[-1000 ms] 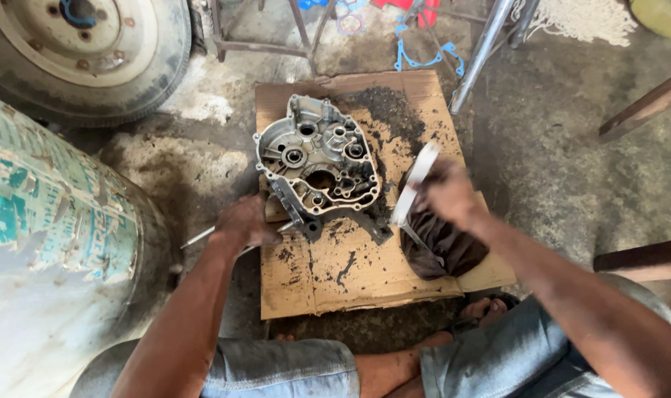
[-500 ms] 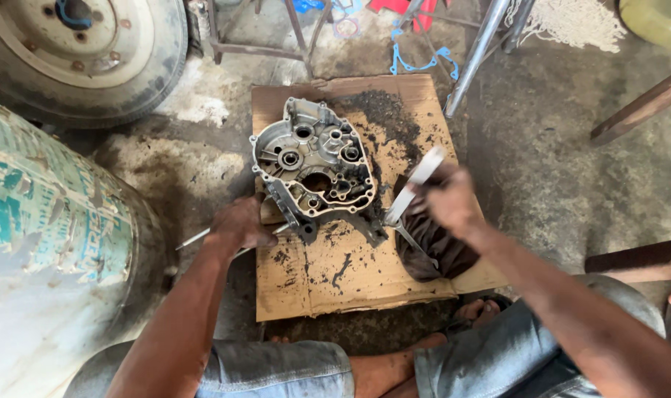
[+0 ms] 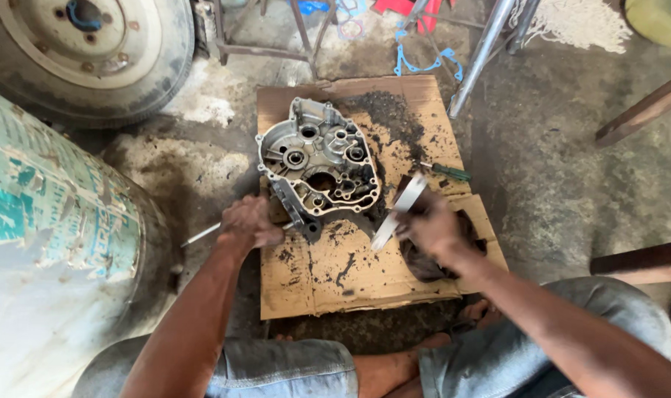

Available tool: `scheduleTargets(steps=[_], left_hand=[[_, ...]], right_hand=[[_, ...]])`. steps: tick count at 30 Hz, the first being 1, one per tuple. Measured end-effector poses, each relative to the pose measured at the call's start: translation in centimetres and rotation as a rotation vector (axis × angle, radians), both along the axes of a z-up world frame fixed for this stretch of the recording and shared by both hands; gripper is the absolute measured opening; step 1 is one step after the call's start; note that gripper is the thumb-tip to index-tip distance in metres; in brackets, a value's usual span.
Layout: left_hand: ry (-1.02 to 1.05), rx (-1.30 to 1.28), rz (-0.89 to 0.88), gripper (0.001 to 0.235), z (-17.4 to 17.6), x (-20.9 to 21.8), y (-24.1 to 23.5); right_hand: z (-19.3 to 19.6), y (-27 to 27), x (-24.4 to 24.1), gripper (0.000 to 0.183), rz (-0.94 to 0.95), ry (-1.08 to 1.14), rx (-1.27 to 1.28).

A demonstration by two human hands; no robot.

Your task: The person cleans a disassembled engine casing by scraping grime with a screwdriver and wiping it with a cloth. They use a wrench to loosen and remove bolts, then continue scraping and wiping the interior surfaces.

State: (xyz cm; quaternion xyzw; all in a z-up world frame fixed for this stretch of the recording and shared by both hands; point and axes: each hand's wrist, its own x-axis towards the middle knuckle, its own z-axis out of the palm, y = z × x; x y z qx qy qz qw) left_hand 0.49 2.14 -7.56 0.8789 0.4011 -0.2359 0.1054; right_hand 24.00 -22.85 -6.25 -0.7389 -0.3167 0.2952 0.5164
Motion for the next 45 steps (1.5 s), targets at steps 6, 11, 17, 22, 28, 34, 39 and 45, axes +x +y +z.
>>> scheduleTargets(steps=[6, 11, 17, 22, 28, 34, 39, 45], left_hand=[[-0.072, 0.052, 0.081, 0.038, -1.8, 0.4, 2.2], [-0.124, 0.046, 0.188, 0.05, -2.3, 0.8, 4.6], [-0.135, 0.042, 0.202, 0.047, -2.5, 0.5, 4.3], [-0.107, 0.029, 0.185, 0.042, -2.3, 0.4, 4.1], [-0.105, 0.001, 0.174, 0.037, -1.1, 0.3, 3.4], [-0.1, 0.012, 0.175, 0.031, -1.6, 0.2, 3.7], [-0.092, -0.026, 0.197, 0.034, -2.3, 0.2, 4.1], [-0.127, 0.019, 0.221, 0.047, -0.8, 0.5, 3.5]], right_hand=[[2.9, -1.4, 5.1, 0.027, 0.062, 0.055, 0.139], [2.5, -1.3, 5.3, 0.028, 0.234, 0.171, -0.044], [2.8, -0.1, 3.2, 0.032, 0.131, 0.405, -0.193], [3.2, -1.5, -0.2, 0.054, 0.394, -0.109, -0.561], [5.2, -2.7, -4.9, 0.05, 0.553, -0.578, -0.786], [3.4, -2.3, -5.7, 0.048, 0.482, -0.69, -0.733], [3.5, -1.9, -6.2, 0.049, 0.506, -0.81, -0.73], [3.7, -1.4, -6.0, 0.045, 0.467, -0.768, -0.78]])
